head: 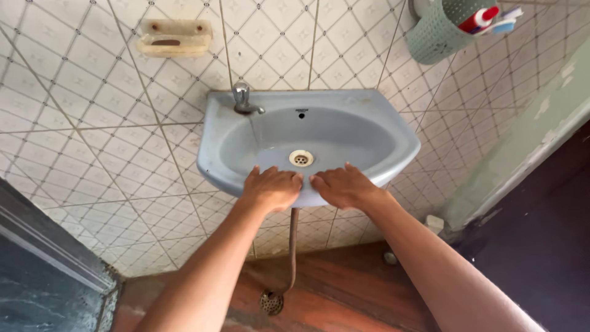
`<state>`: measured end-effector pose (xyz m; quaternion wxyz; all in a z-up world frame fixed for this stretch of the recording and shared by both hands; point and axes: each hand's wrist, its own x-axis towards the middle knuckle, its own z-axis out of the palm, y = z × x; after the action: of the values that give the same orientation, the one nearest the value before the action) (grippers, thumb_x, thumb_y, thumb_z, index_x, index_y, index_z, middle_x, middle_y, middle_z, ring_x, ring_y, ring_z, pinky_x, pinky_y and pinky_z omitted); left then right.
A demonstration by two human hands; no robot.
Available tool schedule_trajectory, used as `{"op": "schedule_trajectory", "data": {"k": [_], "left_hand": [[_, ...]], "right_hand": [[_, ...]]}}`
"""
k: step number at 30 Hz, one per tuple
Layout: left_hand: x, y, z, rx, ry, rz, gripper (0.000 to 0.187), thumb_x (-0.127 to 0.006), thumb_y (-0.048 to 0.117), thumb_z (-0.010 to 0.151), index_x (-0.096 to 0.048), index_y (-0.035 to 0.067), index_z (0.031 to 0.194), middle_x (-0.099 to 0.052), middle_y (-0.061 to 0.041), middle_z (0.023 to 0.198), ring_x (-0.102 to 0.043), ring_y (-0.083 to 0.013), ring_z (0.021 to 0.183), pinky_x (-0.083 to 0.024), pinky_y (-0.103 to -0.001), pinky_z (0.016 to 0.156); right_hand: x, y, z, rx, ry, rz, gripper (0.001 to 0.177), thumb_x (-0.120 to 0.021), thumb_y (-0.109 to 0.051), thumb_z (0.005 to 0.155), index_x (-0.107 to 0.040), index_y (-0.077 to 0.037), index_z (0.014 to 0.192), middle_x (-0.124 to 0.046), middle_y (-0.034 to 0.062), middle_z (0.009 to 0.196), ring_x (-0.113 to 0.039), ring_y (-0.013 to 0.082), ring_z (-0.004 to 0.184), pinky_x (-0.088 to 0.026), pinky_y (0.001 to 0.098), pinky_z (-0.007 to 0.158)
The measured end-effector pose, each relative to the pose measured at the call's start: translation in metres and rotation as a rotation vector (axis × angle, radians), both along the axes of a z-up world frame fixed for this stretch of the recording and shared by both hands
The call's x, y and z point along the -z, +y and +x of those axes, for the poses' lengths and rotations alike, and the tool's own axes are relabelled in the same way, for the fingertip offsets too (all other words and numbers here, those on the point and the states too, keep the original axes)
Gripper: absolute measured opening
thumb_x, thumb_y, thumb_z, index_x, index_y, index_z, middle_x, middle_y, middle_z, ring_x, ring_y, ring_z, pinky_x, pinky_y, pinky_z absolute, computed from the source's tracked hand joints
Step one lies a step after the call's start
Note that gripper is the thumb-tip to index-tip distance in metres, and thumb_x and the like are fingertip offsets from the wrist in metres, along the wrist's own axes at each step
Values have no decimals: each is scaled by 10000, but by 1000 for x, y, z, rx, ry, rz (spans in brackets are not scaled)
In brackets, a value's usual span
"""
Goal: The person aligns a vertical drain pipe and then lifts and positions a light blue wall-mounted sink onto the pipe. They repeatedly adjust and press the sink to secure it in place against the tiled wall.
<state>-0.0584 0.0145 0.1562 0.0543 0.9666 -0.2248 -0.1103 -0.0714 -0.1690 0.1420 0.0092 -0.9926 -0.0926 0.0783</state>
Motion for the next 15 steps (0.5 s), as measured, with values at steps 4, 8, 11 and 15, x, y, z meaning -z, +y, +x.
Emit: {"op": "schedule_trajectory", "data": {"k": [4,8,11,15], "left_hand": [[-13,36,4,-51,147,117,654,-61,512,1056,-444,255,1520,-532,-71,1523,-338,-236,1521,-41,-535,1308],[-16,69,21,-109,-47,200,703,-90,534,1032,-473,110,1443,-389,-149,1552,-328,-298,1451,-100,-518,1228],[-7,54,17,-218,-85,126,708,-112,557,1026,-395,106,1492,-240,-157,1617,-159,-317,1517,-7,-545,1223],[7,-10,1,-31,-21,112,586,-170,420,1063,-454,173,1512,-341,-101,1652,-299,-287,1546,-210,-579,1251]], "right_hand": [[-22,-17,-12,76,120,-63,641,-84,-472,1084,-594,-114,1238,-699,164,1175,-640,321,1189,-353,529,1154],[-40,-52,-22,187,89,-93,635,-88,-464,1097,-590,-82,1169,-664,181,1165,-627,332,1169,-429,516,1096],[-37,-53,-22,249,45,-134,607,-108,-453,1082,-560,-87,1258,-591,161,1292,-527,313,1276,-342,536,1141],[-15,-27,-5,160,74,-169,604,-135,-437,1061,-519,-94,1376,-493,133,1461,-394,288,1419,-225,563,1202]]}}
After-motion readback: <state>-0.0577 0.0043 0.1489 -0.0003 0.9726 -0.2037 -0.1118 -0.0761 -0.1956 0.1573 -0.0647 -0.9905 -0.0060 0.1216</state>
